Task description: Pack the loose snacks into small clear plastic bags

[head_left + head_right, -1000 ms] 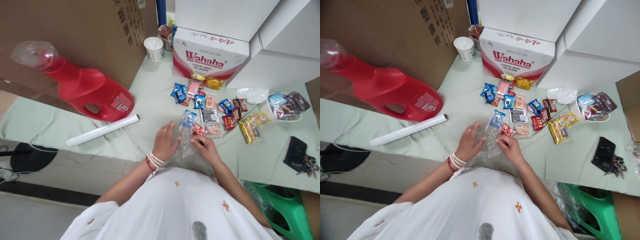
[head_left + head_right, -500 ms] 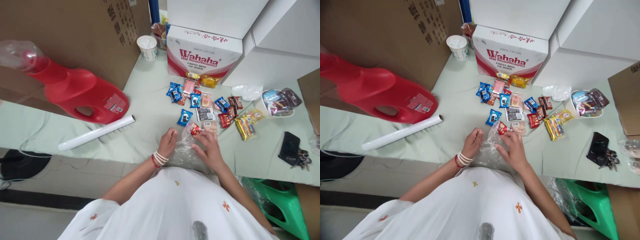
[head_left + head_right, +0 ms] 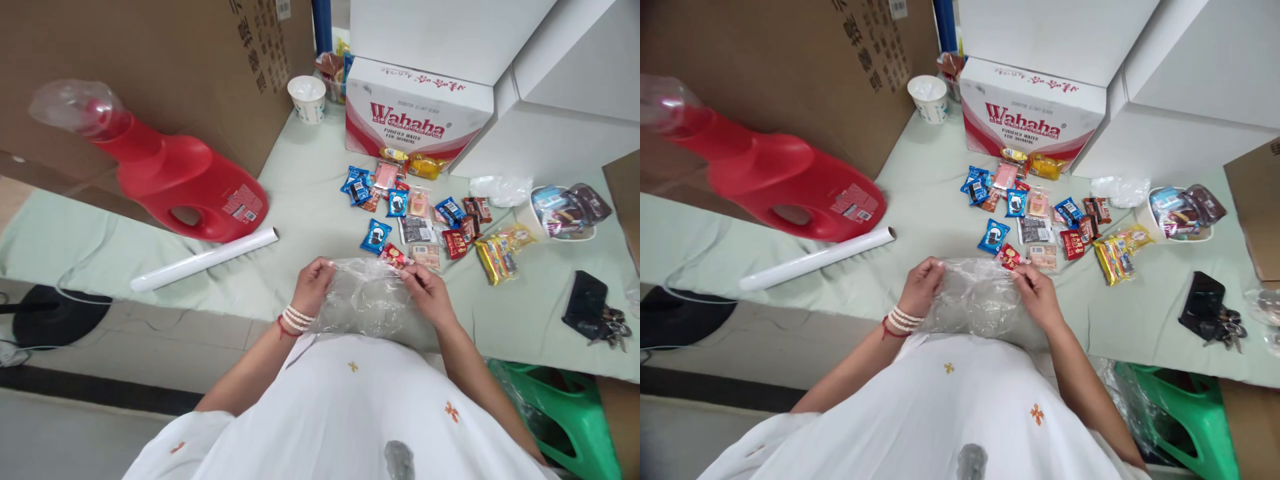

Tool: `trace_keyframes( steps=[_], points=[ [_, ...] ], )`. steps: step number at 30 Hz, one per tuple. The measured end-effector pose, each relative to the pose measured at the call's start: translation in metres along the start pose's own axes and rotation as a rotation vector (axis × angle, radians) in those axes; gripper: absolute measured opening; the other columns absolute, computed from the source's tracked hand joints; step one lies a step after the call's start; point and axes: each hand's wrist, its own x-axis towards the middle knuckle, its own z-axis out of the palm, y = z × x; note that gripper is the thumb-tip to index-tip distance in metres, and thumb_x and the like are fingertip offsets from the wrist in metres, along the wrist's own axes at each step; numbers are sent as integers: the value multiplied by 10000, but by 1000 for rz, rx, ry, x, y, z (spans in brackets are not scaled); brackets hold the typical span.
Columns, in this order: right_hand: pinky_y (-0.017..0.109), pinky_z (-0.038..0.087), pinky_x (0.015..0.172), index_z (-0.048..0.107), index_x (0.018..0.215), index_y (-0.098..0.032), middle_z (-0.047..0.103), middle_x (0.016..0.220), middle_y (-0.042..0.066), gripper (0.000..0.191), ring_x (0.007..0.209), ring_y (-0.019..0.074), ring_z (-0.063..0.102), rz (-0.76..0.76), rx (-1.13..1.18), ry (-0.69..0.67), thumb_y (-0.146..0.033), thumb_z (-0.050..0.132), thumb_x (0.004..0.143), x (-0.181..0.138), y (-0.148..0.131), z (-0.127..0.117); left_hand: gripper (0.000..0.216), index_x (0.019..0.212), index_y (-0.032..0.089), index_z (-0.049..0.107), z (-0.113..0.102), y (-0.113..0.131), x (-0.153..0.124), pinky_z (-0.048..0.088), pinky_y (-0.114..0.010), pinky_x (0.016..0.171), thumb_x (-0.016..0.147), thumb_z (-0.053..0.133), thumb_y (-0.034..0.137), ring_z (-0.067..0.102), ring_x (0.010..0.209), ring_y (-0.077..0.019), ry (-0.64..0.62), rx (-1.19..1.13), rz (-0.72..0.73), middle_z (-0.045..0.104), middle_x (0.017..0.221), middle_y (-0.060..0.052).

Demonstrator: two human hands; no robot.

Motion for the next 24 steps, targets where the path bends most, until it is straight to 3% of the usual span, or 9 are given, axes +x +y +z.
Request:
trace_keyframes(
  steps=[4, 9, 11, 13, 15, 17, 18, 21, 24],
  points=[
    [272, 309, 485, 615, 816, -236, 456, 594, -48, 406, 515, 133, 368, 294, 218, 90, -634, 691, 841, -17, 19, -15, 491, 647, 239, 436, -19, -3, 1, 224, -256, 448, 909, 515, 647, 241, 477, -100, 21, 41, -75, 285, 524, 74],
    [279, 400, 530, 619, 796, -223, 555, 684, -10, 444, 588, 150, 474, 377, 303, 22, -652, 731, 778, -28, 34, -19, 617, 557, 244, 460, -30, -2, 5, 288, -294, 460, 957, 346, 699, 311, 448, -129, -75, 295, -112, 328, 482, 38],
    [298, 428, 557, 635, 784, -220, 587, 707, 14, 446, 619, 172, 511, 350, 126, 0, -662, 678, 818, -29, 34, -21, 622, 547, 246, 465, -30, -1, 5, 346, -309, 509, 971, 318, 676, 388, 480, -155, -32, 388, -96, 374, 491, 18],
    [328, 468, 624, 674, 819, -213, 638, 786, 51, 439, 688, 202, 563, 254, -118, 10, -650, 642, 851, -28, 31, -24, 490, 647, 234, 562, -28, 0, 3, 419, -331, 614, 934, 465, 620, 511, 611, -199, 57, 494, -28, 512, 599, -16],
    [362, 507, 720, 718, 992, -203, 687, 964, 99, 451, 834, 244, 617, 132, -275, 55, -629, 624, 877, -23, 26, -26, 314, 907, 217, 676, -24, 2, 0, 468, -380, 770, 848, 627, 522, 598, 851, -270, 176, 668, 117, 654, 854, -82],
    [378, 522, 775, 683, 1221, -200, 691, 1112, 130, 535, 975, 277, 627, 50, -329, 94, -616, 625, 890, -15, 21, -23, 405, 1123, 208, 688, -18, 3, 0, 461, -438, 904, 797, 684, 449, 583, 1066, -333, 236, 822, 275, 682, 1100, -145],
    [380, 522, 787, 657, 1284, -200, 694, 1133, 134, 573, 1009, 286, 623, 23, -349, 93, -610, 640, 884, -10, 19, -20, 391, 1123, 211, 699, -15, 3, 0, 450, -446, 936, 801, 679, 432, 573, 1105, -338, 211, 838, 319, 687, 1133, -150],
    [367, 494, 786, 708, 1171, -221, 726, 1017, 100, 448, 931, 275, 634, 21, -418, 42, -551, 655, 873, 5, 19, -3, 241, 857, 226, 704, -5, 1, 5, 455, -361, 833, 883, 588, 436, 599, 869, -247, 78, 680, 273, 682, 821, -59],
    [329, 459, 751, 725, 946, -222, 722, 887, 57, 301, 787, 220, 618, 68, -323, 73, -483, 579, 910, 12, 26, 11, 400, 680, 219, 597, -3, -5, 8, 413, -291, 672, 955, 460, 476, 504, 638, -169, 123, 566, 186, 522, 587, 15]
  ],
)
